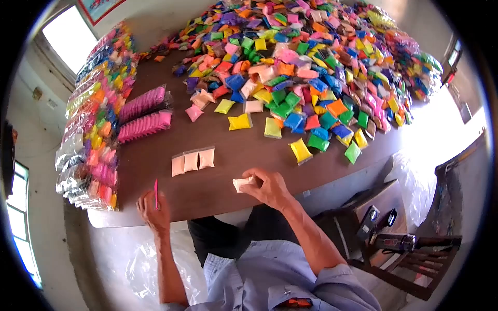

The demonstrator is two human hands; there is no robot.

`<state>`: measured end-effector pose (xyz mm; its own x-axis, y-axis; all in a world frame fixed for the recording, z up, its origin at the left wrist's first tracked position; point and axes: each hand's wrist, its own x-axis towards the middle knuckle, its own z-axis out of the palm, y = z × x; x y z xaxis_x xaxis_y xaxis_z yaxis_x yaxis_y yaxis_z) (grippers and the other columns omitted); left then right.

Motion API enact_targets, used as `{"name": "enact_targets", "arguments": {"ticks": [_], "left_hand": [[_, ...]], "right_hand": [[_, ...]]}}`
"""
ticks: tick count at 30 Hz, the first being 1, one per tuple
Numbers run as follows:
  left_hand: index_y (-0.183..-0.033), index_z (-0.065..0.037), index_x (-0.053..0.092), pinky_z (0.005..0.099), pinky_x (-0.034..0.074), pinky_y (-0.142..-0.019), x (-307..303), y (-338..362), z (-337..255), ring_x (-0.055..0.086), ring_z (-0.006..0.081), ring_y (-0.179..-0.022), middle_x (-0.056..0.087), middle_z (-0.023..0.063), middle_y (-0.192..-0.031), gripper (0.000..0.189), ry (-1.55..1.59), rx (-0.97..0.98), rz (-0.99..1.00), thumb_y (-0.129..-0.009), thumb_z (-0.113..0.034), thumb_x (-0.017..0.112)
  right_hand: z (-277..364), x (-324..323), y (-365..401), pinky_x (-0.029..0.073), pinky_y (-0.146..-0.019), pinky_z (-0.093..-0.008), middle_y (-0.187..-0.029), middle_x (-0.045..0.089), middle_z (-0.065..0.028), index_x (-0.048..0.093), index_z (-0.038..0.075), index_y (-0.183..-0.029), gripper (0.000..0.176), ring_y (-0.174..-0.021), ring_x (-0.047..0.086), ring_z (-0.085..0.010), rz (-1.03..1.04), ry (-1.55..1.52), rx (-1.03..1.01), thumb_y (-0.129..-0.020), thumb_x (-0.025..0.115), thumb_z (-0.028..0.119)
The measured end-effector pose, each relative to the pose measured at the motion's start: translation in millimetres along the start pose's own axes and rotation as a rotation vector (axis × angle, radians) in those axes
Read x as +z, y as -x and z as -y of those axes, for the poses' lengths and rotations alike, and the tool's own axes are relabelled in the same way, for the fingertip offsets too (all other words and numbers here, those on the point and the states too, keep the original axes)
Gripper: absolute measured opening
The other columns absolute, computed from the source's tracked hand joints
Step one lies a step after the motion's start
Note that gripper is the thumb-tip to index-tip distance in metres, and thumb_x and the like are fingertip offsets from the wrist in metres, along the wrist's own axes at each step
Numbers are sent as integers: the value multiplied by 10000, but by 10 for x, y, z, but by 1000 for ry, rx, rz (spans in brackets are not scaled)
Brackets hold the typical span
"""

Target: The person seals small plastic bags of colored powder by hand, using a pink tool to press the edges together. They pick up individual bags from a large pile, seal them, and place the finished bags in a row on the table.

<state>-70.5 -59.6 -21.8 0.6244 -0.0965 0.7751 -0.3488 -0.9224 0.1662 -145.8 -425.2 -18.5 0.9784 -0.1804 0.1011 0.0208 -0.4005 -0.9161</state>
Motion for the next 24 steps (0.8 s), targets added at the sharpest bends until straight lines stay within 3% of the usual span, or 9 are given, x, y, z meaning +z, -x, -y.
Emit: {"name": "enact_targets", "arguments": {"ticks": [2,4,6,8,9,14,18,20,24], "left_hand": [[-1088,-46,741,448,566,-921,-31,64,-388,699,363,-1032,742,146,-1131,249,219,-122,217,-884,-151,836],[-1186,-42,746,460,576,-949,35,35,-1007,705,370,-1095,744,176,-1198,335,447,96,142,-877,-134,836],[-1291,-13,729,439,597,-933,30,-38,-1461,726,360,-1104,758,206,-1191,406,655,6,409,-895,-86,782],[-1305,-12,724,432,598,-932,171,30,-1628,729,361,-1108,760,210,-1187,420,713,-24,509,-892,-71,769],[-1320,-11,718,425,600,-931,248,67,-1667,732,363,-1112,763,213,-1184,434,767,-62,603,-889,-57,757],[-1242,-3,754,385,604,-911,252,13,-1688,763,337,-1036,772,214,-1142,342,828,-82,681,-901,1,721],[-1205,-3,767,332,603,-835,265,106,-1601,772,225,-907,799,153,-1042,267,845,-260,729,-941,-11,728],[-1205,-5,767,315,599,-805,275,137,-1597,766,189,-871,804,132,-1010,255,849,-311,735,-953,-21,734],[-1200,-2,764,302,588,-783,286,162,-1617,753,166,-852,802,116,-974,245,863,-305,711,-958,-23,730]], "right_hand": [[48,-19,-1,591,-729,-339,-926,775,-129,779,58,-1110,402,-791,742,-226,60,65,-1,-853,912,337],[68,-13,10,592,-741,-339,-928,775,-127,779,57,-1107,392,-798,745,-238,58,46,-18,-849,915,318],[68,-31,12,593,-753,-339,-929,775,-126,778,56,-1105,383,-805,749,-249,48,29,-35,-845,919,299],[45,-70,37,596,-772,-346,-947,781,-128,777,60,-1109,362,-828,759,-260,87,1,-108,-844,918,261],[40,-77,48,596,-772,-346,-947,781,-128,777,60,-1109,362,-828,759,-260,76,0,-102,-844,918,261],[33,-75,58,596,-783,-366,-941,773,-130,749,52,-1140,311,-849,759,-260,55,-36,-168,-881,875,168],[18,-103,61,595,-787,-365,-947,775,-119,738,46,-1145,283,-859,764,-247,92,-50,-140,-904,846,149],[-53,-89,60,574,-771,-308,-935,744,-71,739,30,-1158,283,-829,705,-128,95,-130,-91,-914,838,132],[-73,-105,72,565,-759,-298,-923,742,-58,745,26,-1141,245,-827,697,-114,77,-145,-92,-928,824,118]]}}
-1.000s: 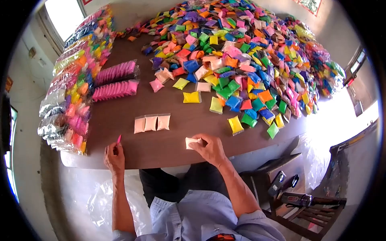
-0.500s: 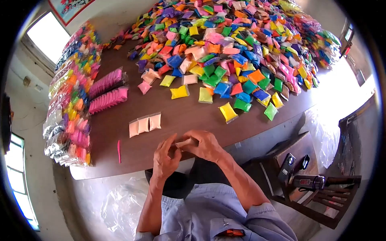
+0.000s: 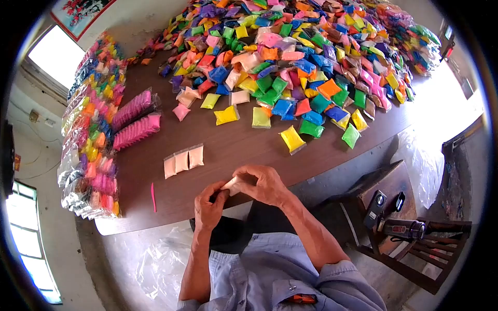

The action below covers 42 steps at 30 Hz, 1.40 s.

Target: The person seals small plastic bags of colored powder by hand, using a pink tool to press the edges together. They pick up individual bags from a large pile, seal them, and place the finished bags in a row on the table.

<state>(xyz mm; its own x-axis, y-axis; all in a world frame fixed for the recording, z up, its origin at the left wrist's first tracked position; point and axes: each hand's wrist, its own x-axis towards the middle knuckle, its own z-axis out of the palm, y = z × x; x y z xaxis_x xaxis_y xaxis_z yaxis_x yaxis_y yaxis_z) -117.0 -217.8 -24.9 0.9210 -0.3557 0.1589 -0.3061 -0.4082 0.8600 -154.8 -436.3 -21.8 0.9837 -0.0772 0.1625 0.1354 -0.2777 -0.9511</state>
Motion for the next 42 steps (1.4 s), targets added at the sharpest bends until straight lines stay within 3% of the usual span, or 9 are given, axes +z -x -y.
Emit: {"name": "enact_targets", "arguments": {"ticks": [3,5,7,11,15,17,20,25,42], "left_hand": [[-1196,-4,763,308,589,-780,-17,12,-40,754,175,-856,800,120,-985,246,7,-30,31,-954,-37,741],[-1195,-6,763,317,591,-781,-10,-13,-131,757,182,-862,798,123,-990,251,-4,-45,50,-948,-46,750],[-1182,-8,766,334,593,-784,29,-64,-207,757,201,-863,794,145,-1001,256,-164,140,1,-931,-59,768],[-1160,-7,766,345,589,-776,58,-63,-85,756,218,-857,791,171,-1005,250,-175,170,39,-919,-70,785],[-1125,7,769,338,580,-763,32,1,-27,730,183,-844,787,111,-978,225,48,-76,8,-957,-138,808],[-1129,14,767,332,578,-766,17,14,-30,723,170,-853,783,87,-972,236,138,-186,2,-975,-160,804],[-1064,8,785,329,571,-785,27,15,-112,724,162,-845,784,97,-968,205,173,-225,-28,-959,-165,820],[-1082,8,782,318,562,-780,77,-47,-178,722,180,-846,785,115,-977,239,230,-102,-87,-983,-209,803],[-1117,15,785,313,567,-792,26,-57,-115,701,141,-852,788,92,-958,238,230,-205,14,-986,-183,777]], "right_hand": [[3,-16,5,567,-767,-288,-914,746,-58,757,28,-1114,202,-832,700,-113,14,-54,2,-936,815,106],[15,-26,-9,601,-791,-335,-958,794,-108,788,54,-1060,137,-856,766,-208,30,-48,32,-942,777,122],[10,-12,-11,600,-782,-335,-947,795,-107,792,52,-1043,126,-846,765,-209,25,-56,40,-941,782,124],[23,17,-27,596,-757,-338,-928,796,-115,796,46,-1005,111,-833,762,-198,7,-71,46,-939,795,135],[71,34,-28,573,-729,-330,-891,762,-108,779,28,-1052,140,-816,737,-182,29,-59,-26,-944,813,111],[57,41,-24,573,-743,-365,-903,750,-135,779,29,-1057,179,-816,730,-272,4,174,-145,-916,827,129],[-26,68,-29,580,-716,-399,-890,757,-148,777,42,-1019,212,-785,731,-332,-28,141,-143,-880,847,185],[-65,48,-32,574,-739,-403,-911,766,-145,788,44,-1012,211,-816,732,-318,2,162,-142,-862,860,173],[-62,46,-28,548,-729,-404,-863,753,-114,782,48,-959,104,-797,703,-289,17,132,-191,-879,811,106]]}}
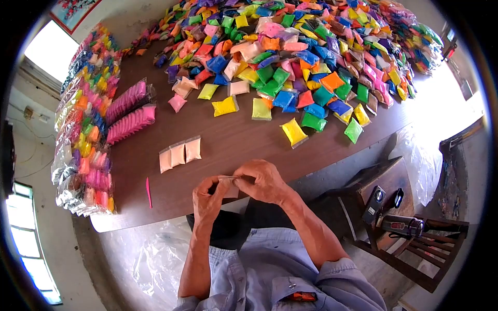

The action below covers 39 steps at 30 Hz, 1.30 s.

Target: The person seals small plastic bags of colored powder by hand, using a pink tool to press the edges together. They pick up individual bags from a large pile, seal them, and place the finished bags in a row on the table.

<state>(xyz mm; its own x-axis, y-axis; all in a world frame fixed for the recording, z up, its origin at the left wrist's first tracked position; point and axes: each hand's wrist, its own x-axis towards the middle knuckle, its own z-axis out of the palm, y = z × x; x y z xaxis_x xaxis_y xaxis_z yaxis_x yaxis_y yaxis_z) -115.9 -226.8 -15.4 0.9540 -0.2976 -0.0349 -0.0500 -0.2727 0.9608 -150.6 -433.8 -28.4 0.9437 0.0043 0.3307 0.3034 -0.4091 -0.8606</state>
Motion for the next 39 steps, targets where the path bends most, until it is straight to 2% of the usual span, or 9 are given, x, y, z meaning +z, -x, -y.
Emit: {"name": "enact_targets", "arguments": {"ticks": [2,4,14,16,20,22,26,29,39], "left_hand": [[-1100,11,790,315,569,-789,5,-6,93,703,141,-853,789,92,-955,232,-25,14,-2,-984,-189,780],[-1065,-15,794,255,492,-710,6,8,131,604,79,-795,714,-5,-862,234,36,29,-63,-1013,-243,780],[-1066,20,790,299,547,-766,-26,-1,2,668,108,-828,779,76,-890,232,-21,3,-5,-970,-191,796],[-1057,-14,795,256,499,-735,-25,4,58,617,76,-813,740,-3,-877,236,6,18,-8,-1003,-244,798],[-1048,-10,790,255,497,-731,-54,2,116,613,75,-806,736,-7,-873,232,8,48,-45,-1003,-237,798],[-1049,19,789,295,539,-737,-72,5,111,662,119,-791,760,69,-860,231,29,78,-57,-985,-203,790],[-1053,18,787,280,518,-696,-108,8,74,628,106,-750,722,33,-821,226,-49,14,-36,-1003,-202,768],[-1054,17,785,265,494,-667,-93,24,39,597,87,-732,690,4,-803,226,177,-52,-53,-1023,-204,750],[-1021,-9,766,256,453,-646,12,9,108,547,63,-732,656,-31,-795,253,92,44,-124,-1022,-262,779]], "right_hand": [[44,4,2,548,-755,-408,-864,750,-112,781,49,-956,86,-803,703,-295,-2,3,15,-885,798,93],[107,36,-21,561,-759,-416,-866,759,-116,787,54,-958,98,-810,714,-305,-43,15,-1,-883,797,117],[88,141,48,551,-816,-437,-892,763,-116,793,75,-984,112,-830,706,-305,-100,53,45,-895,803,142],[96,144,41,553,-809,-435,-899,760,-121,792,74,-989,107,-834,705,-311,-104,59,37,-900,799,132],[152,243,38,525,-763,-384,-864,730,-113,775,62,-999,71,-799,679,-294,-166,36,22,-929,780,75],[224,279,50,523,-726,-369,-873,725,-119,766,48,-1012,69,-777,675,-288,-176,-23,90,-950,766,77],[167,368,72,511,-631,-337,-890,711,-130,739,9,-1049,96,-716,655,-261,-238,-71,104,-1004,724,93],[168,347,47,570,-672,-405,-909,742,-159,747,20,-1030,96,-758,722,-338,-228,28,80,-987,735,105],[240,366,35,557,-639,-374,-892,732,-145,745,32,-1034,80,-745,718,-313,-187,15,160,-997,717,98]]}}
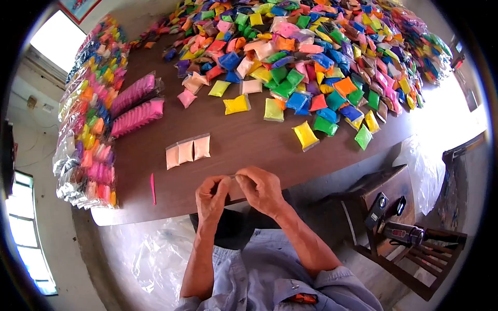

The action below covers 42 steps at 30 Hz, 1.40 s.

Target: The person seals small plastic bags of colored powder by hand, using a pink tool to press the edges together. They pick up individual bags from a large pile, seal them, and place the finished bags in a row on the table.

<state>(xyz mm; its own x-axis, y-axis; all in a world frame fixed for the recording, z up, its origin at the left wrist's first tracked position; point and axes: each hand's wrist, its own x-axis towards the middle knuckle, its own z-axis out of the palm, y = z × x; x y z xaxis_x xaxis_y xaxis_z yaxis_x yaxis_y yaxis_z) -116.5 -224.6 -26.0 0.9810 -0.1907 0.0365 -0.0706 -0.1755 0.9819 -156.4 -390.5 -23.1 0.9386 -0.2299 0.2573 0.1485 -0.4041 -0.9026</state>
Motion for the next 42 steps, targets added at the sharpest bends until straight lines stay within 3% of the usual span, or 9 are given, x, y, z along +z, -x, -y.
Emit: {"name": "enact_targets", "arguments": {"ticks": [4,5,9,18,21,23,27,36,42], "left_hand": [[-840,-5,660,300,399,-565,-17,-13,-61,465,80,-660,556,-14,-696,316,-250,169,58,-993,-245,798],[-898,34,707,361,449,-615,-27,-2,-105,550,193,-674,592,132,-738,311,-204,78,85,-956,-247,830],[-844,37,658,374,421,-594,-34,1,63,501,189,-661,570,123,-733,345,-196,64,78,-959,-241,828],[-882,40,676,383,456,-617,-12,-3,-6,556,216,-671,601,136,-759,292,-110,67,64,-974,-206,801],[-897,34,679,321,458,-610,26,10,-38,544,130,-667,609,66,-738,277,-241,225,17,-991,-207,777],[-916,32,696,420,494,-651,32,10,-68,624,320,-704,646,187,-798,235,-239,218,22,-984,-180,772],[-908,26,688,419,493,-649,42,26,-13,613,337,-698,635,189,-792,231,-256,236,-6,-976,-177,773],[-912,31,705,430,487,-670,79,3,-177,599,306,-722,626,145,-782,183,-290,377,58,-938,-137,773],[-794,6,607,465,468,-639,105,4,40,575,366,-690,570,163,-734,251,-346,409,-16,-932,-119,776]], "right_hand": [[-68,28,26,549,-631,-360,-896,738,-140,748,34,-1041,90,-729,713,-298,-95,-41,-56,-1016,714,114],[-58,24,29,549,-633,-358,-898,741,-138,749,34,-1044,97,-728,715,-293,-94,-75,-28,-1024,712,122],[-39,23,32,515,-632,-328,-860,700,-127,726,11,-1051,112,-703,651,-209,-87,-29,-66,-1043,713,121],[-130,60,40,552,-635,-369,-930,744,-153,733,22,-1077,99,-756,729,-291,-176,37,-149,-1028,702,102],[-87,20,22,553,-639,-372,-929,740,-159,721,22,-1086,88,-771,734,-294,-178,31,-113,-1032,682,78],[-62,20,20,551,-640,-378,-902,719,-175,708,19,-1070,69,-772,727,-334,-147,51,-82,-1024,671,54],[-35,91,18,553,-652,-407,-880,677,-218,686,14,-1053,51,-761,691,-421,-189,66,-97,-1014,656,26],[-87,150,44,575,-671,-432,-878,700,-222,674,30,-1067,89,-791,713,-441,-267,109,-71,-1057,632,108],[-49,155,8,576,-665,-456,-862,706,-233,666,40,-1080,114,-784,724,-449,-213,137,-62,-1079,615,141]]}}
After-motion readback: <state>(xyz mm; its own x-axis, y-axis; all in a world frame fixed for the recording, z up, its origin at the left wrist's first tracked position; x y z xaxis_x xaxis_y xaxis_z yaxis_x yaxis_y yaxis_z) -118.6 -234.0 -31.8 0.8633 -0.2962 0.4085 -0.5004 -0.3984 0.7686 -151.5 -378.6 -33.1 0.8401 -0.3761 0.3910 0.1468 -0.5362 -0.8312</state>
